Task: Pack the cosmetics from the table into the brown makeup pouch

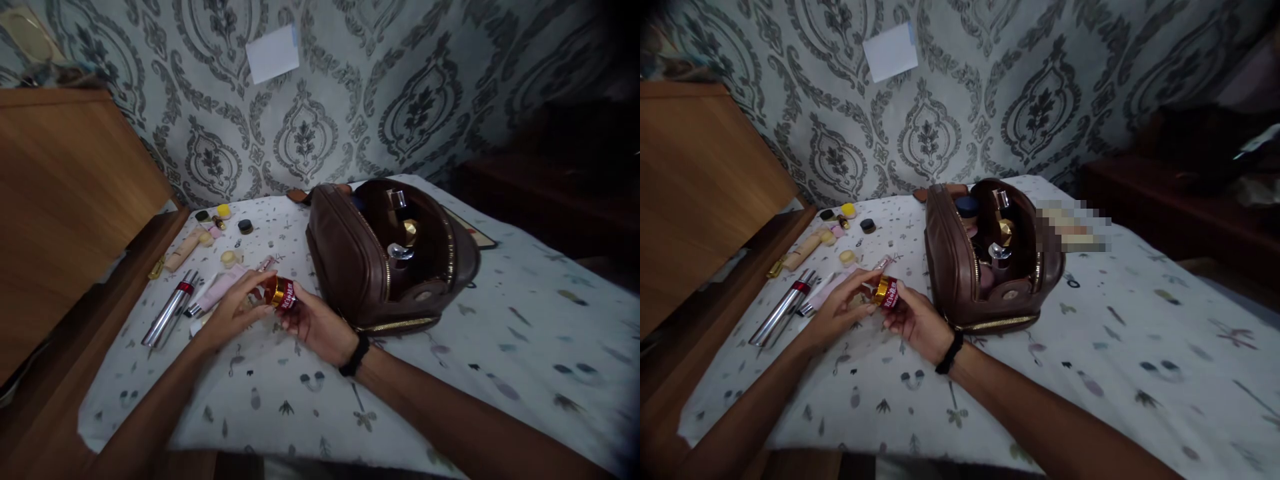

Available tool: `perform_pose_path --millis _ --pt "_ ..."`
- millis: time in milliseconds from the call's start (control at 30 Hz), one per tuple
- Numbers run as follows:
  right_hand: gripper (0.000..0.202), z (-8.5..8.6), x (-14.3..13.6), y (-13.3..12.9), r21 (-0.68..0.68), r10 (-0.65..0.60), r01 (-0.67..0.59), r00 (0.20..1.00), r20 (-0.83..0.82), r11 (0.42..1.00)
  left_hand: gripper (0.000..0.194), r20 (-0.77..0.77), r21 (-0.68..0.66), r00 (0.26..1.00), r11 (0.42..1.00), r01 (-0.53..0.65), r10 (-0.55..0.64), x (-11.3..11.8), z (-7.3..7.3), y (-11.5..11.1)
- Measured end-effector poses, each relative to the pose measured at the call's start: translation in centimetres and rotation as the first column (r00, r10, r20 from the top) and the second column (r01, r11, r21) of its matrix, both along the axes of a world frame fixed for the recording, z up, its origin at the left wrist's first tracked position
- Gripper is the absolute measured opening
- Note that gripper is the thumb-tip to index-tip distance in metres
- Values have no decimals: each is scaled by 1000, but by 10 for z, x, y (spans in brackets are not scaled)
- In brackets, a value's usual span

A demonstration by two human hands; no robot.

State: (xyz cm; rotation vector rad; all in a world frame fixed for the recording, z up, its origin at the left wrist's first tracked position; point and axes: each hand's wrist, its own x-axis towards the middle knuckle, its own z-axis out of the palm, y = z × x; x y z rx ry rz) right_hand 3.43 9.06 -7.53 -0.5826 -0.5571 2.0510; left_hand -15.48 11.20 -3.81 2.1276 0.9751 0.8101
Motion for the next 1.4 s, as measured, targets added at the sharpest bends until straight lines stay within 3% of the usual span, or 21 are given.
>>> perform_pose_path --millis 267,433,800,933,1400 --pt "41 -2 -1 -1 40 -20 18 999 46 999 50 -26 57 1000 998 -15 17 -1 -3 -1" --pt "34 -2 0 -1 57 -6 3 999 48 998 49 -67 179 998 984 8 4 -2 -3 -3" --pt "41 0 -5 1 -27 60 -57 992 109 998 45 -63 332 996 943 -40 65 1 -16 -5" --pt "46 -7 -4 4 12 75 -77 990 124 997 51 -54 345 991 934 -94 120 4 -23 -2" --pt "45 -6 0 5 22 98 -102 988 116 995 49 -44 291 993 952 -94 112 7 -21 -6"
